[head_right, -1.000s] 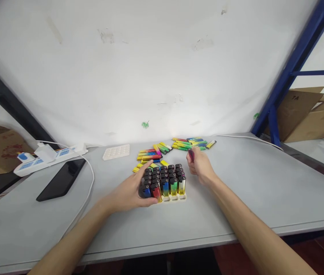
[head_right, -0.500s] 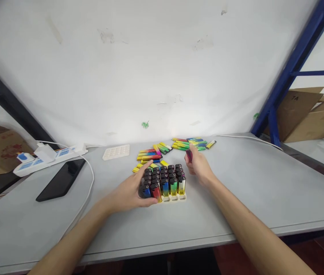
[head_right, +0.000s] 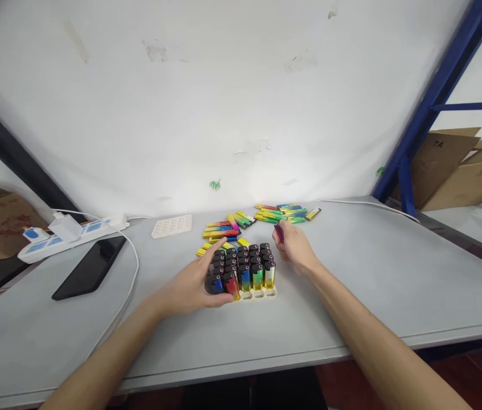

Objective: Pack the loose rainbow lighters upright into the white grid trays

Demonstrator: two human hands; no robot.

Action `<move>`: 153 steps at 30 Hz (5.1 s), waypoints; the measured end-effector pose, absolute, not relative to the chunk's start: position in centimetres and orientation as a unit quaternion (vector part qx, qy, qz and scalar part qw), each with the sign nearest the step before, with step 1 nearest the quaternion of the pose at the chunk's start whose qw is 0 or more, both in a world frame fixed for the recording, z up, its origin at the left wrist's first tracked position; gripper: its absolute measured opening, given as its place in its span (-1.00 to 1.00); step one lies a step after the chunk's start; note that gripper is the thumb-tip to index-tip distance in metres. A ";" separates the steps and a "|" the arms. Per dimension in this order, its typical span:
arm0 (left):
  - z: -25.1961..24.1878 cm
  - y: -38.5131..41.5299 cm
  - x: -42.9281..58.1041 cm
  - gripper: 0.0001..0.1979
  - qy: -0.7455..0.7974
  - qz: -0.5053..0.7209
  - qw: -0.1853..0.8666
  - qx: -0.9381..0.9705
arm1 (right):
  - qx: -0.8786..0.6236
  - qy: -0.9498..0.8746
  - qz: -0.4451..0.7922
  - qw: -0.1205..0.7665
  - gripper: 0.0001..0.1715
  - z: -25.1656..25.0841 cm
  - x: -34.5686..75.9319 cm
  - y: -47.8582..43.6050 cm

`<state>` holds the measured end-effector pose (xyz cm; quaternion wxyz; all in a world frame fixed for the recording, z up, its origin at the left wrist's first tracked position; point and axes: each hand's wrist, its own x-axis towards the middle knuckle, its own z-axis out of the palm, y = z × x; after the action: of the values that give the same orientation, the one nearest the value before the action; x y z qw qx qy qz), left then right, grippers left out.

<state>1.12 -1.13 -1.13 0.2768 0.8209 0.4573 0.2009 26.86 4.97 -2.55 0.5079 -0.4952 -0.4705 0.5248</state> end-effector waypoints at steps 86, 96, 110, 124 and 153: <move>-1.8 1.2 -1.1 -0.72 0.504 0.154 0.038 0.849 | -0.306 -0.807 0.066 0.500 -0.71 0.0 25.7 0.3; -2.2 1.4 -1.6 -0.72 0.506 0.140 0.013 0.851 | -0.524 -0.650 0.216 0.506 -0.48 -1.3 26.1 3.1; -0.1 2.3 -1.4 -0.66 0.487 0.254 0.129 0.826 | -0.530 -0.668 0.334 0.402 -0.61 -3.7 26.0 6.0; 0.1 6.5 4.7 -0.75 0.423 0.348 0.388 0.741 | -0.376 -0.727 0.433 0.378 -0.66 -4.1 26.1 6.2; -2.7 5.8 1.1 -0.83 0.437 0.229 0.074 0.867 | -0.397 -0.373 0.613 0.572 -0.33 -2.4 27.4 6.1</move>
<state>1.12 5.76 -2.65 0.0740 0.8667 0.4369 0.2293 27.43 6.13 -2.44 0.5720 -0.3968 -0.3731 0.6133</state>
